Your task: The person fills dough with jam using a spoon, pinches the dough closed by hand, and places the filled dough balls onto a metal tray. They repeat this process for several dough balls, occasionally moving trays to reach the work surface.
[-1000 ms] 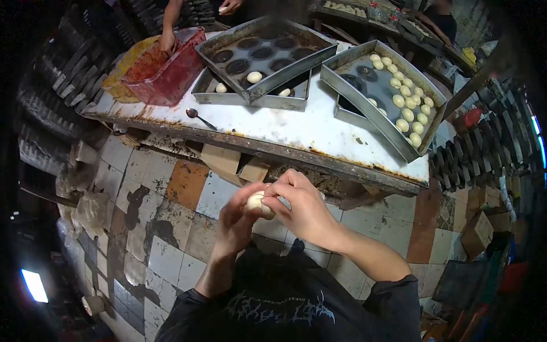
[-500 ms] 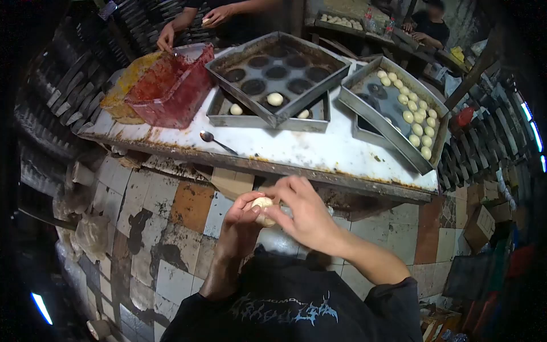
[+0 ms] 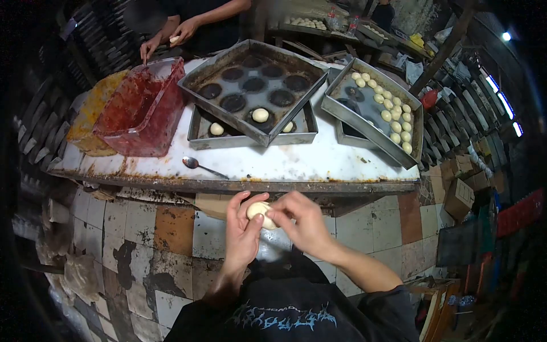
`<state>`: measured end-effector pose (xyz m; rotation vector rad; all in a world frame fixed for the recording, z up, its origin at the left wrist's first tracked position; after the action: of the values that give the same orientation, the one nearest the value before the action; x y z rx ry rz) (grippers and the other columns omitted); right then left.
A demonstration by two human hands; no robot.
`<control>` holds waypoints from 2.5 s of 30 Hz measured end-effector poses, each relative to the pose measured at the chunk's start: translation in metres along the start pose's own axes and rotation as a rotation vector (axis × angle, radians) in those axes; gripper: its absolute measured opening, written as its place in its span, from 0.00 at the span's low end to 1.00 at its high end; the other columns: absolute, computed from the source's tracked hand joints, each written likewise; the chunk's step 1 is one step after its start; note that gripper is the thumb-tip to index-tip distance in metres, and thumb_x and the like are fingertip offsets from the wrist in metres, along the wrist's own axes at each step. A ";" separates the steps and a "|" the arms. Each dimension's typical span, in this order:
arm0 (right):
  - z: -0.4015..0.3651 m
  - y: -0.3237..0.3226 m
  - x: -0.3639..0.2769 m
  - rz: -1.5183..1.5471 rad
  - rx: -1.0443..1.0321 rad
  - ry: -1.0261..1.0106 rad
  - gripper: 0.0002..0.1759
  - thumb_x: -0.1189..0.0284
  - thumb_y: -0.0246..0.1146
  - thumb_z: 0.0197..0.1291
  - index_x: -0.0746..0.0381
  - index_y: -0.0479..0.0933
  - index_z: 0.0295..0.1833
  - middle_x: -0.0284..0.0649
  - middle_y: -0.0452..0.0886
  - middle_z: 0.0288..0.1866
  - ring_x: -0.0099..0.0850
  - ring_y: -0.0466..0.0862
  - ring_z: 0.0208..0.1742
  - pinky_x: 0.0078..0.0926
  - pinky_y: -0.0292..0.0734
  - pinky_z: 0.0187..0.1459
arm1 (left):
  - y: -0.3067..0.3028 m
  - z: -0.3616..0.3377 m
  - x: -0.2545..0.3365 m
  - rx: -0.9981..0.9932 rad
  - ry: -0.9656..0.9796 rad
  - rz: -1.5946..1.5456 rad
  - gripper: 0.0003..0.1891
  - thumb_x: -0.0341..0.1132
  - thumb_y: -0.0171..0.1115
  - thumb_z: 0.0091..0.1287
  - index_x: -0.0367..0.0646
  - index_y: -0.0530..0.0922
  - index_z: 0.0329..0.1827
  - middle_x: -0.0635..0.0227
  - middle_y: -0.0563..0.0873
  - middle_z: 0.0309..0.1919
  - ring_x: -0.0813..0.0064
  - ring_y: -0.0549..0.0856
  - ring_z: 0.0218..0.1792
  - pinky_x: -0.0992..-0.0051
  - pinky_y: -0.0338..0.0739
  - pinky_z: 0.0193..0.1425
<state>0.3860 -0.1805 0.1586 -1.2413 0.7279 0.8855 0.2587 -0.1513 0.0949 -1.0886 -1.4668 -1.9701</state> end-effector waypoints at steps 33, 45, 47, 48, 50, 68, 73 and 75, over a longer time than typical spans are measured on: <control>0.030 -0.116 0.152 0.055 0.088 -0.158 0.13 0.75 0.69 0.52 0.63 0.74 0.42 0.42 0.76 0.42 0.37 0.81 0.42 0.29 0.78 0.41 | 0.095 0.095 -0.120 0.030 -0.057 0.311 0.10 0.25 0.53 0.66 0.34 0.74 0.49 0.54 0.79 0.51 0.63 0.75 0.58 0.70 0.71 0.60; 0.053 -0.014 0.074 -0.407 0.212 -0.347 0.08 0.74 0.66 0.57 0.66 0.74 0.39 0.45 0.76 0.43 0.29 0.79 0.40 0.23 0.75 0.40 | -0.016 0.099 -0.077 0.077 -0.245 -0.033 0.10 0.33 0.55 0.69 0.36 0.73 0.47 0.62 0.80 0.39 0.79 0.79 0.36 0.77 0.74 0.43; 0.057 -0.011 0.081 -0.229 0.233 -0.152 0.09 0.73 0.66 0.57 0.65 0.75 0.39 0.44 0.77 0.40 0.29 0.79 0.37 0.23 0.75 0.38 | -0.012 0.099 -0.069 -0.085 -0.268 -0.061 0.11 0.29 0.52 0.70 0.33 0.72 0.51 0.59 0.78 0.49 0.75 0.77 0.49 0.77 0.72 0.53; 0.056 -0.009 0.090 -0.026 0.250 0.041 0.09 0.72 0.66 0.57 0.64 0.76 0.40 0.42 0.77 0.37 0.29 0.80 0.34 0.23 0.76 0.36 | -0.012 0.096 -0.067 -0.175 -0.267 -0.061 0.12 0.27 0.51 0.70 0.32 0.72 0.53 0.58 0.77 0.53 0.74 0.75 0.54 0.76 0.71 0.57; 0.056 -0.007 0.091 0.038 0.293 0.100 0.10 0.71 0.67 0.57 0.64 0.77 0.41 0.40 0.77 0.32 0.29 0.79 0.30 0.23 0.75 0.32 | -0.014 0.099 -0.057 -0.228 -0.309 -0.031 0.11 0.26 0.50 0.69 0.31 0.72 0.52 0.56 0.75 0.56 0.73 0.74 0.56 0.76 0.69 0.59; 0.050 -0.130 0.295 -0.188 0.677 0.171 0.08 0.76 0.56 0.60 0.68 0.78 0.40 0.48 0.80 0.38 0.38 0.80 0.38 0.30 0.75 0.45 | 0.081 0.186 -0.199 -0.467 0.261 1.380 0.27 0.38 0.65 0.58 0.48 0.70 0.61 0.55 0.75 0.53 0.57 0.74 0.56 0.66 0.70 0.57; 0.094 -0.071 0.273 0.020 0.438 -0.131 0.10 0.71 0.61 0.57 0.64 0.77 0.43 0.47 0.80 0.39 0.42 0.79 0.43 0.34 0.74 0.48 | 0.071 0.177 -0.140 -0.431 -0.073 1.246 0.31 0.43 0.68 0.55 0.41 0.70 0.60 0.52 0.77 0.54 0.53 0.77 0.53 0.61 0.71 0.57; 0.080 -0.050 0.281 -0.263 0.193 -0.060 0.08 0.69 0.63 0.55 0.60 0.78 0.38 0.45 0.80 0.39 0.41 0.78 0.47 0.37 0.73 0.50 | 0.038 0.147 -0.119 -0.379 -0.012 1.265 0.29 0.45 0.67 0.58 0.40 0.72 0.59 0.52 0.76 0.56 0.53 0.77 0.54 0.63 0.72 0.57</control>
<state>0.5662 -0.0599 -0.0438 -1.1042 0.5722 0.6184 0.4043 -0.0380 0.0399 -1.5973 -0.1522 -1.2516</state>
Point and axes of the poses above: each hand's wrist, its own z-axis towards the middle knuckle, its own y-axis out of the palm, x = y × z, the point moved 4 cm from there along z, towards the middle knuckle
